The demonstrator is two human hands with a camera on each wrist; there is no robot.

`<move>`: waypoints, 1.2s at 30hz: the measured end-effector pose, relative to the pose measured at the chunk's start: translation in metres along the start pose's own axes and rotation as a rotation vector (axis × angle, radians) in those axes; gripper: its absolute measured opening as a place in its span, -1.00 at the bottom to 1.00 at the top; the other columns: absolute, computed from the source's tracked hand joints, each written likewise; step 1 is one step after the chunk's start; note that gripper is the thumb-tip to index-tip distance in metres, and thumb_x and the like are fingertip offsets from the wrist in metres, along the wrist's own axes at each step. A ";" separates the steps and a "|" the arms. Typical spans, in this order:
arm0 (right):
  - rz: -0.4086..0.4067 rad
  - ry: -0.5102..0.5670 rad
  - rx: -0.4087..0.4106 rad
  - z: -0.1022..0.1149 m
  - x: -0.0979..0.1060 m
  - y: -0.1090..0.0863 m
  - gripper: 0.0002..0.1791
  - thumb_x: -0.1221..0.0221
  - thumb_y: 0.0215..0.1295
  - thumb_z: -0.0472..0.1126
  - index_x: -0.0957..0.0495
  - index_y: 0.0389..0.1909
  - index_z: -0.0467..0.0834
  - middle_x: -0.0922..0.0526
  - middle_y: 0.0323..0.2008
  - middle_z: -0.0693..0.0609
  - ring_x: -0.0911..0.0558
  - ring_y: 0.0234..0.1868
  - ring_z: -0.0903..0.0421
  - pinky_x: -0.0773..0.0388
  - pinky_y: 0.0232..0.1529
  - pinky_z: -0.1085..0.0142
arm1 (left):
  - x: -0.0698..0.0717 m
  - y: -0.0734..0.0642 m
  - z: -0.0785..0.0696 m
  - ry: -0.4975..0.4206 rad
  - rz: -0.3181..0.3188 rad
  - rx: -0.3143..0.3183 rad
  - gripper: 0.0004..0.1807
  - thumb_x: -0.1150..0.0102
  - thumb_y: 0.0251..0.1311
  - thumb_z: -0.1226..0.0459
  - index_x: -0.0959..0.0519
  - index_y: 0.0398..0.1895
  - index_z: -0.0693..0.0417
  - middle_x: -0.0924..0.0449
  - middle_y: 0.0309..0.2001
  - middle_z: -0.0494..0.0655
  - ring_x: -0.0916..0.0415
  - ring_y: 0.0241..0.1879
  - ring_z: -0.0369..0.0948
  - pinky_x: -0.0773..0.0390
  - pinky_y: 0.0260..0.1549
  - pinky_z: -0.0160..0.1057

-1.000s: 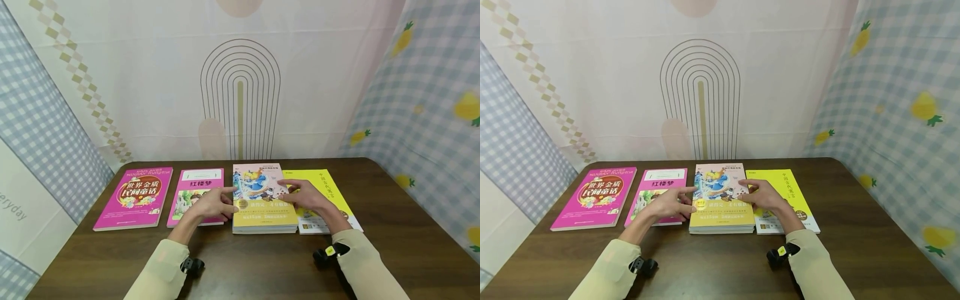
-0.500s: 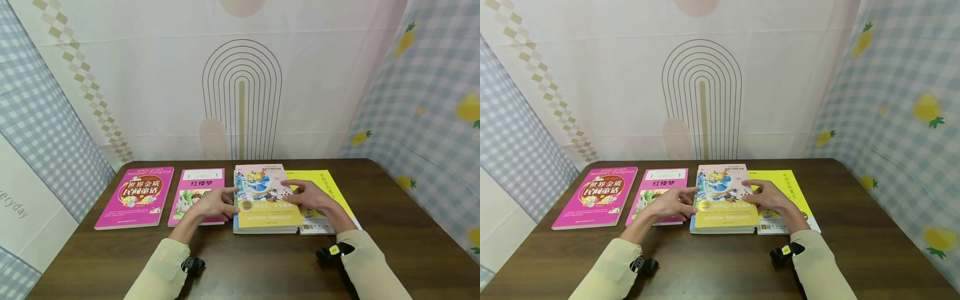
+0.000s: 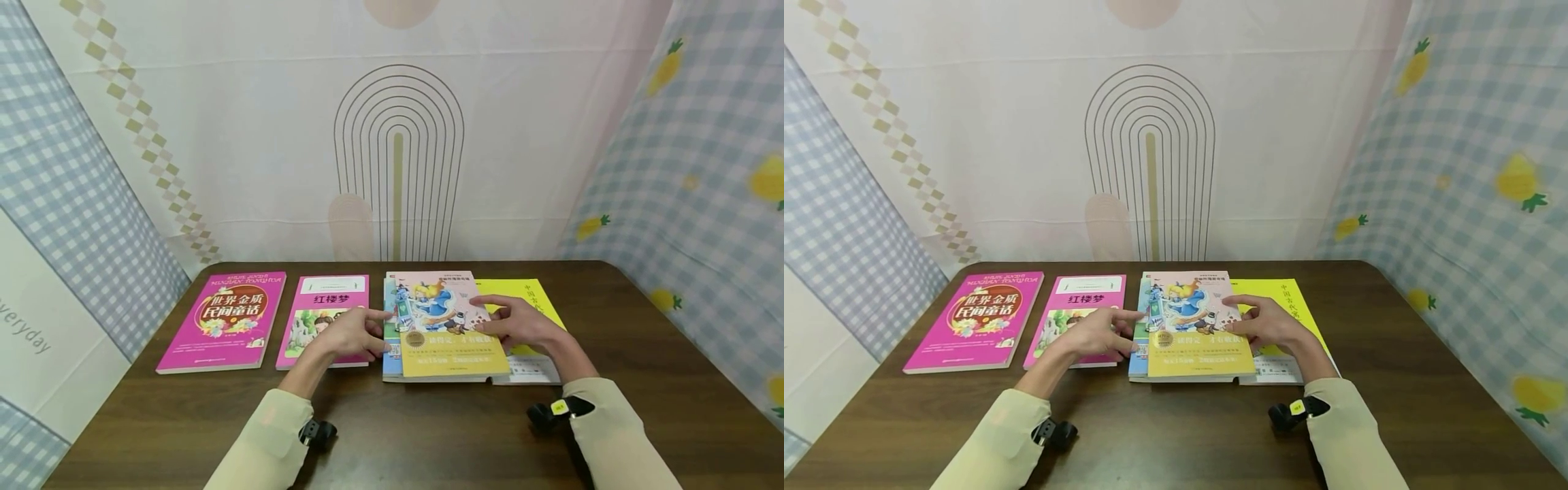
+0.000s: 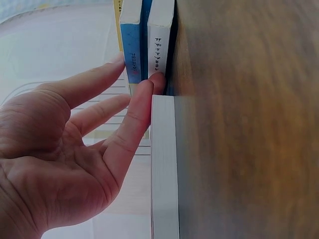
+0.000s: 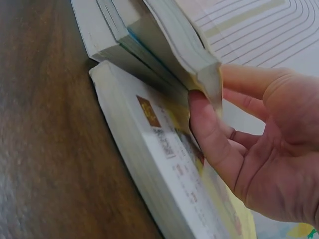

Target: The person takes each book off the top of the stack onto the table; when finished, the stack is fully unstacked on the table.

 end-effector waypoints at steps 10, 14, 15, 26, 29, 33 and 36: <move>0.075 0.157 0.034 -0.007 0.003 -0.003 -0.21 -0.35 0.42 -0.17 -0.29 0.61 -0.05 -0.56 0.04 -0.22 -0.72 -0.16 -0.03 -0.76 -0.23 0.28 | -0.001 0.000 -0.001 0.006 -0.002 0.007 -0.28 -0.45 0.23 0.45 -0.50 0.49 0.08 -0.63 -0.11 0.13 -0.69 -0.34 -0.12 -0.81 -0.31 -0.17; 0.091 0.191 0.043 -0.007 0.003 -0.003 -0.22 -0.34 0.44 -0.18 -0.28 0.62 -0.07 -0.60 0.07 -0.23 -0.74 -0.12 -0.04 -0.78 -0.16 0.26 | 0.000 0.001 -0.001 0.007 -0.007 0.012 -0.29 -0.45 0.23 0.45 -0.51 0.48 0.07 -0.63 -0.14 0.13 -0.68 -0.35 -0.13 -0.80 -0.32 -0.18; 0.091 0.199 0.046 -0.008 0.003 -0.003 -0.22 -0.34 0.43 -0.18 -0.28 0.62 -0.07 -0.60 0.08 -0.23 -0.74 -0.11 -0.05 -0.78 -0.15 0.25 | 0.000 0.001 -0.001 0.006 -0.008 0.013 -0.29 -0.45 0.23 0.45 -0.51 0.48 0.07 -0.63 -0.14 0.12 -0.68 -0.34 -0.13 -0.80 -0.32 -0.18; 0.078 0.307 0.063 -0.009 0.005 -0.005 -0.14 -0.38 0.39 -0.24 -0.23 0.64 -0.08 -0.49 0.40 -0.29 -0.77 0.05 -0.06 -0.77 0.07 0.14 | -0.001 0.000 -0.002 0.017 -0.009 0.018 -0.28 -0.46 0.23 0.44 -0.51 0.49 0.06 -0.61 -0.11 0.13 -0.68 -0.32 -0.13 -0.80 -0.32 -0.17; 0.067 0.344 0.053 -0.010 0.005 -0.005 -0.12 -0.41 0.36 -0.25 -0.25 0.64 -0.04 -0.45 0.46 -0.27 -0.77 0.08 -0.07 -0.76 0.10 0.13 | -0.001 -0.001 -0.002 0.013 -0.008 0.016 -0.28 -0.46 0.23 0.44 -0.51 0.49 0.06 -0.60 -0.12 0.13 -0.68 -0.33 -0.13 -0.80 -0.32 -0.17; 0.061 0.386 0.058 -0.009 0.007 -0.006 -0.12 -0.39 0.37 -0.28 -0.24 0.65 -0.02 -0.40 0.51 -0.28 -0.77 0.09 -0.07 -0.75 0.11 0.12 | -0.001 0.000 -0.002 0.009 -0.009 0.016 -0.28 -0.46 0.22 0.44 -0.50 0.49 0.07 -0.60 -0.11 0.13 -0.68 -0.34 -0.12 -0.80 -0.32 -0.17; 0.070 0.398 0.072 -0.010 0.009 -0.008 -0.13 -0.36 0.40 -0.30 -0.21 0.66 -0.05 -0.37 0.53 -0.30 -0.78 0.08 -0.05 -0.77 0.07 0.16 | -0.002 0.000 -0.001 0.011 -0.009 0.016 -0.27 -0.46 0.22 0.45 -0.50 0.49 0.07 -0.61 -0.11 0.13 -0.68 -0.34 -0.13 -0.80 -0.33 -0.17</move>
Point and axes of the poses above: each hand's wrist, its own y-axis towards the middle knuckle, its own x-axis out of the back of the hand, z = x × y, the point moved 2 cm from there along y, towards the middle knuckle
